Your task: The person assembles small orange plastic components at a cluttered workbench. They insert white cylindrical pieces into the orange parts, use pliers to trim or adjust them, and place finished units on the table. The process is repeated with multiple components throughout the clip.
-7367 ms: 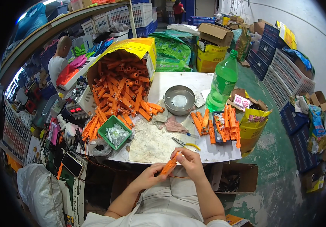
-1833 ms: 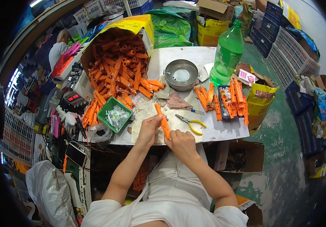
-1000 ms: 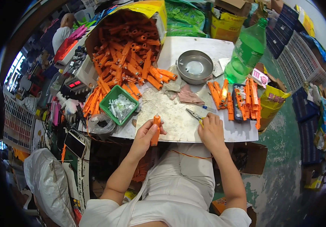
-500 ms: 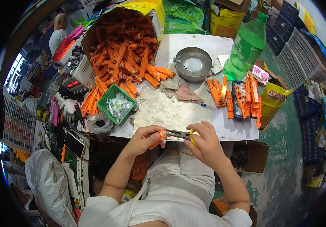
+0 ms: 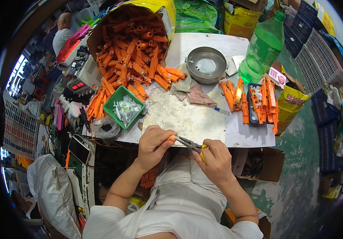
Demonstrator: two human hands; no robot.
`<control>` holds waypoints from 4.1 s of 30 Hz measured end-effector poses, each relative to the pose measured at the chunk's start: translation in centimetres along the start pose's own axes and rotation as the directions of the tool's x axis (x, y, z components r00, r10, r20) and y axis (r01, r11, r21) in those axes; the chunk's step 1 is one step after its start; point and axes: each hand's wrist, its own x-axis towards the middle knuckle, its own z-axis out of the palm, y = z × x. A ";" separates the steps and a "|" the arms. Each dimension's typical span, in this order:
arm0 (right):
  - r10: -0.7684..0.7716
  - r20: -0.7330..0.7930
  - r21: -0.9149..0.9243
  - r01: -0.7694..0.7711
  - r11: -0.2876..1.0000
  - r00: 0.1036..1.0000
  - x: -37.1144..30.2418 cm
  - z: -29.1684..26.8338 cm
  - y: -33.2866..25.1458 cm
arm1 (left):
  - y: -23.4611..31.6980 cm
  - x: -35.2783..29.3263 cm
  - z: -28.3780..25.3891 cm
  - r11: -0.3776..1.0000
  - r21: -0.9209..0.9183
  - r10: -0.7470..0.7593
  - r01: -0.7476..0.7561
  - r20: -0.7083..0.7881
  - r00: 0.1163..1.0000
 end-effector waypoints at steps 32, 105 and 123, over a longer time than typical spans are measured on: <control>-0.165 0.160 -0.051 0.175 0.983 0.973 2.2 -3.7 -2.4 | 0.3 -1.9 -2.0 0.993 -0.016 0.117 -0.118 -0.038 0.992; -0.185 0.400 0.902 -0.349 0.255 0.898 16.8 10.7 -11.2 | -2.5 -10.8 -7.3 0.902 -0.178 -0.424 0.393 -0.533 0.732; -0.668 0.369 -0.051 0.731 0.680 0.647 17.3 22.1 -12.7 | -3.3 -12.2 -9.8 0.905 0.033 -0.334 0.424 -0.560 0.758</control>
